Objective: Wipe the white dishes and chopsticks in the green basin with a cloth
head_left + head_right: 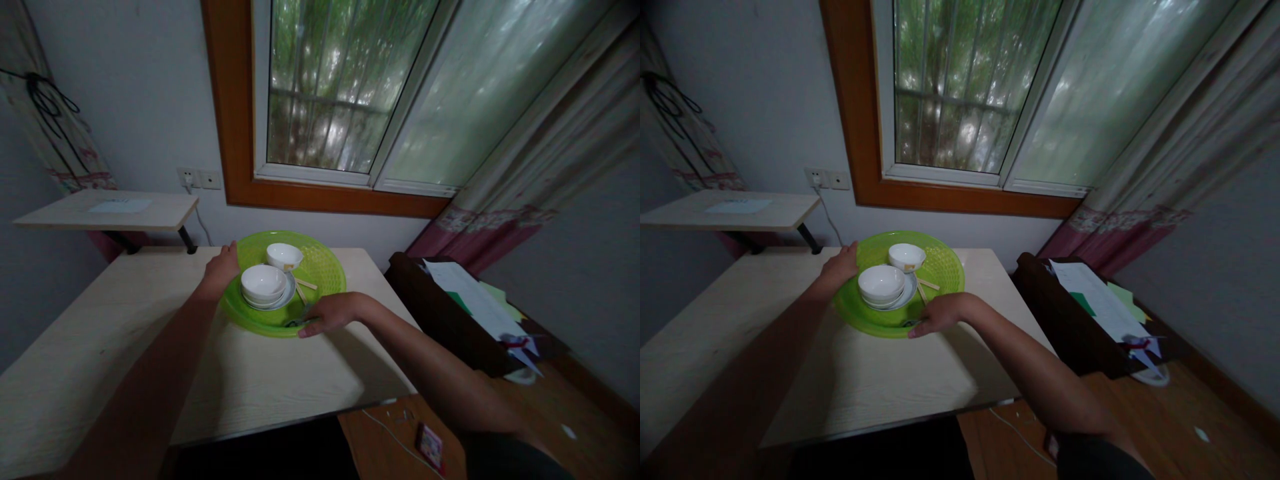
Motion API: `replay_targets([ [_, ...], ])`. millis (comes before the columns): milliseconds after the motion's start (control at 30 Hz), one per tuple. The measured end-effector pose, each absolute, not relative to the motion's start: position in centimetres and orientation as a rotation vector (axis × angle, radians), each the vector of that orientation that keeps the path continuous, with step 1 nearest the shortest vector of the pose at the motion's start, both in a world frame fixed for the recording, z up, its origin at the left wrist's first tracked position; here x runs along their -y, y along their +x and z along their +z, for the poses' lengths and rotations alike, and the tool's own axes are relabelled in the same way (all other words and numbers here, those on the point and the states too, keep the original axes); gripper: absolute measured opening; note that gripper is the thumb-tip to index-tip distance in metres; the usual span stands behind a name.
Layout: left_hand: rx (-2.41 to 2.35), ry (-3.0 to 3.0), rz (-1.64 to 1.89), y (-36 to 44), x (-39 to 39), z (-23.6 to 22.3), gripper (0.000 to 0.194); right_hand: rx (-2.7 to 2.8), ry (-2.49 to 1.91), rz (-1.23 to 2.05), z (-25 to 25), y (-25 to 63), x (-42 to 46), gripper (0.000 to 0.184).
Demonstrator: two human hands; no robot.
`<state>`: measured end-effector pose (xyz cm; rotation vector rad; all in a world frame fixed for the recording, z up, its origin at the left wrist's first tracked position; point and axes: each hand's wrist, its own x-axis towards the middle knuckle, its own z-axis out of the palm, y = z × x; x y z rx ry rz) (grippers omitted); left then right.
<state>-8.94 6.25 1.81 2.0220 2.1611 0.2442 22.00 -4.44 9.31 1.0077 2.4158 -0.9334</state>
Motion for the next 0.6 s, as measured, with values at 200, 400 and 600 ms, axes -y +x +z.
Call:
replay_targets([
  [200, -2.177, 2.010, 0.244, -8.9, -6.4, 1.7, 0.076, -2.383, 0.879, -1.010, 9.2, 20.5, 5.3, 0.078],
  [400, -2.176, 2.017, 0.240, -9.0, -6.5, 1.6, 0.079, -2.478, 0.843, -1.162, 8.6, 18.3, 5.9, 0.078],
  [600, -2.182, 2.013, 0.232, -9.1, -6.5, 1.6, 0.075, -2.308, 1.199, -1.045, 9.2, 21.6, 3.7, 0.093],
])
